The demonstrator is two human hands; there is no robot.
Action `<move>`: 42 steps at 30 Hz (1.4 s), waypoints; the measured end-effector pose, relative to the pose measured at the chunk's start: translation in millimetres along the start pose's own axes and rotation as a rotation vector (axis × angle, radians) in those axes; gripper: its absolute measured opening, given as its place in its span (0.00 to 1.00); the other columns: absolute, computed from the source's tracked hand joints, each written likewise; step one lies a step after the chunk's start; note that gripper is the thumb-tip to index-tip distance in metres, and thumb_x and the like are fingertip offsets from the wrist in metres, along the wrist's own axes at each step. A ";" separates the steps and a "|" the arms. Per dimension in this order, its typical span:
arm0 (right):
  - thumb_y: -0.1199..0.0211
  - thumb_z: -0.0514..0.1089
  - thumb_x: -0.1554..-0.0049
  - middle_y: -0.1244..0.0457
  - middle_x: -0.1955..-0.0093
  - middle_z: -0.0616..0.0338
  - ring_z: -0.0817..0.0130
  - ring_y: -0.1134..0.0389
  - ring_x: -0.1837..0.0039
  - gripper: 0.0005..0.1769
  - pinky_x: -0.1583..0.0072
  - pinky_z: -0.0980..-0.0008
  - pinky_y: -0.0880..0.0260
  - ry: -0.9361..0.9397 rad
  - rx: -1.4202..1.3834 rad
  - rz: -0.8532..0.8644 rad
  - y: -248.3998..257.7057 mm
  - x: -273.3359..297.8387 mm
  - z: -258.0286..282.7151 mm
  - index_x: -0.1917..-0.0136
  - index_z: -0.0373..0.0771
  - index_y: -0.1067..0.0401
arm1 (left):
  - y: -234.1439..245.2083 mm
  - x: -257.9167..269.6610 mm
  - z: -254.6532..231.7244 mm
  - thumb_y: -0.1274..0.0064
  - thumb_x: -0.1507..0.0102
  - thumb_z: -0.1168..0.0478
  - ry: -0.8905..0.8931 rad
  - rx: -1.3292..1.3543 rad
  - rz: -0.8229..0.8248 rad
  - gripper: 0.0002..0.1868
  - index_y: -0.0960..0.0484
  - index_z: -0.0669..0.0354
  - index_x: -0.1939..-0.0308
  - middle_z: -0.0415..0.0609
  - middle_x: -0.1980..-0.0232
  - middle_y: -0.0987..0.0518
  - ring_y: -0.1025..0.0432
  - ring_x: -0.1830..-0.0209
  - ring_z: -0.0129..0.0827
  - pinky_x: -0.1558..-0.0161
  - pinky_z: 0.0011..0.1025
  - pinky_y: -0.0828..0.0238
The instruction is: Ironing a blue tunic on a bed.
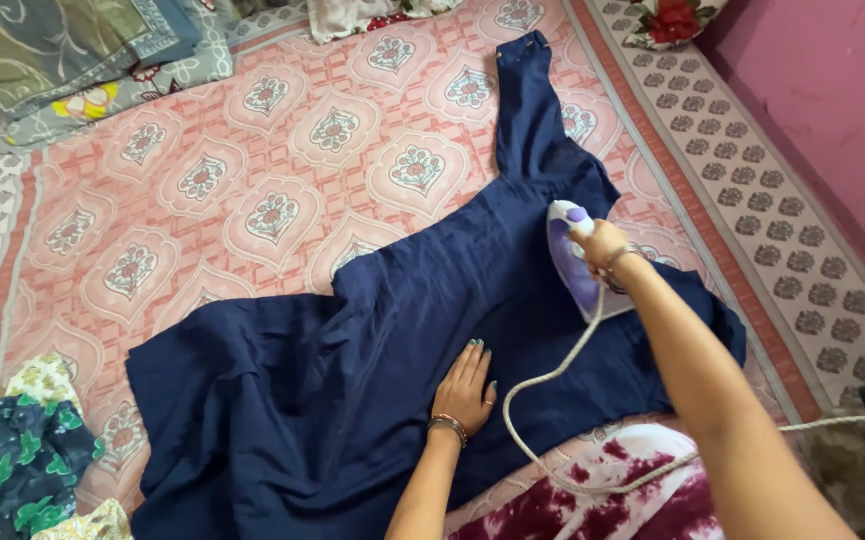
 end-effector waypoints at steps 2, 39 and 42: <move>0.35 0.57 0.41 0.37 0.70 0.53 0.63 0.36 0.74 0.24 0.71 0.59 0.34 0.019 0.087 0.010 8.2 -8.7 -21.4 0.50 0.31 0.28 | 0.6 7.1 -3.1 0.47 0.37 0.59 0.000 -0.005 -0.005 0.31 0.30 0.67 0.31 0.60 0.25 0.34 0.42 0.22 0.49 0.26 0.41 0.45; 0.36 0.52 0.43 0.40 0.72 0.58 0.68 0.40 0.76 0.16 0.73 0.64 0.38 0.091 -0.062 0.331 -30.9 -2.1 8.6 0.54 0.37 0.30 | 83.3 -120.5 246.5 0.53 0.32 0.47 0.593 -0.490 0.187 0.32 0.34 0.58 0.28 0.48 0.31 0.30 0.42 0.25 0.38 0.24 0.65 0.73; 0.36 0.52 0.42 0.39 0.71 0.56 0.67 0.37 0.75 0.19 0.73 0.63 0.35 0.132 0.043 0.285 -41.5 -11.1 35.2 0.54 0.32 0.30 | 87.0 -113.7 270.9 0.52 0.31 0.43 0.696 -0.518 0.197 0.27 0.28 0.54 0.34 0.48 0.31 0.28 0.40 0.26 0.39 0.24 0.65 0.70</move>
Point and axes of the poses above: each hand's wrist, its own x-axis away from the middle knuckle, its own y-axis out of the back of the hand, z = x × y, the point moved 9 cm from there along -x, towards the middle knuckle
